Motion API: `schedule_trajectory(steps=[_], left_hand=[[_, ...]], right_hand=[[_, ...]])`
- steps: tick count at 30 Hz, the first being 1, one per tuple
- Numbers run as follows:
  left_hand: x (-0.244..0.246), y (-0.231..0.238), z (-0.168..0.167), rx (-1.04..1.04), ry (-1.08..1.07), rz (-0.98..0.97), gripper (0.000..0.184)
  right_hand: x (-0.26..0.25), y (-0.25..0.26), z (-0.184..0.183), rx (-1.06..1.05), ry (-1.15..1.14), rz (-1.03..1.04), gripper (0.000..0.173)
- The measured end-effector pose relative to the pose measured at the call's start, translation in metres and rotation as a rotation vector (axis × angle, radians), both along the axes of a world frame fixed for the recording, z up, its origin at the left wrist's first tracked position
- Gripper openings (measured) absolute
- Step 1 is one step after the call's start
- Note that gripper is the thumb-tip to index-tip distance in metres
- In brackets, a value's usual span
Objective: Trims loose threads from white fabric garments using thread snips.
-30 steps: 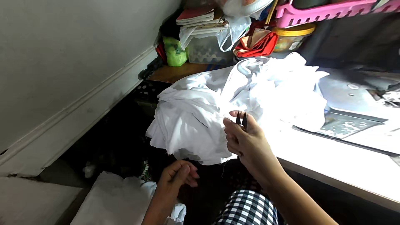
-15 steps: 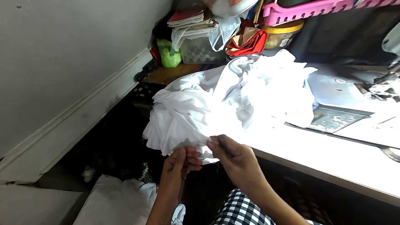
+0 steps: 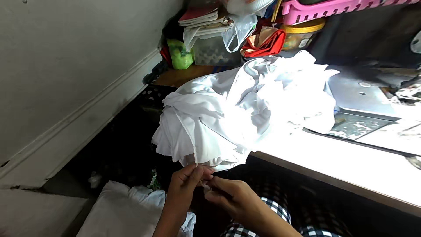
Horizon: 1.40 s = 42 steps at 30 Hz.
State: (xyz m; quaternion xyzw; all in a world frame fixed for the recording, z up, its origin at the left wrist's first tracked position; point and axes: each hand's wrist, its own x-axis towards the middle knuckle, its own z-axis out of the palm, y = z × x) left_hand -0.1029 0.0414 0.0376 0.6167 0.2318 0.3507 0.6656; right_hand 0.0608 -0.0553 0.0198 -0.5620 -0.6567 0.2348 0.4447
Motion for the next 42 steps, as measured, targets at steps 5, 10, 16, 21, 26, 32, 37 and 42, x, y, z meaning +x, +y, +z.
schedule_trajectory(steps=[5, 10, 16, 21, 26, 32, 37, 42], left_hand=[[-0.028, -0.009, -0.012, 0.199, 0.207, 0.063, 0.027], [-0.031, -0.02, -0.027, 0.158, 0.22, -0.01, 0.024], [-0.028, -0.021, -0.054, 0.214, 0.312, -0.024, 0.021], [-0.03, -0.021, -0.066, 0.374, 0.627, -0.316, 0.032], [-0.019, -0.022, -0.061, 0.362, 0.446, -0.381, 0.027], [-0.002, -0.028, -0.044, 0.234, 0.379, -0.41, 0.027], [-0.002, -0.025, -0.054, 0.234, 0.331, -0.396, 0.027], [-0.002, -0.021, -0.048, 0.072, 0.319, -0.315, 0.028]], right_hand=[[0.025, 0.011, 0.01, -0.406, 0.39, 0.128, 0.041], [0.004, 0.03, 0.03, -0.497, 0.702, 0.152, 0.02], [0.003, 0.032, 0.022, -0.445, 0.607, 0.199, 0.021], [0.023, 0.018, 0.04, -0.262, 0.318, 0.088, 0.035], [0.064, 0.047, 0.071, 0.113, -0.192, -0.441, 0.041], [0.096, 0.092, 0.109, 0.145, -0.164, -0.368, 0.021], [0.098, 0.094, 0.17, 0.157, 0.319, -0.293, 0.014], [0.108, 0.089, 0.152, 0.071, 0.17, -0.298, 0.017]])
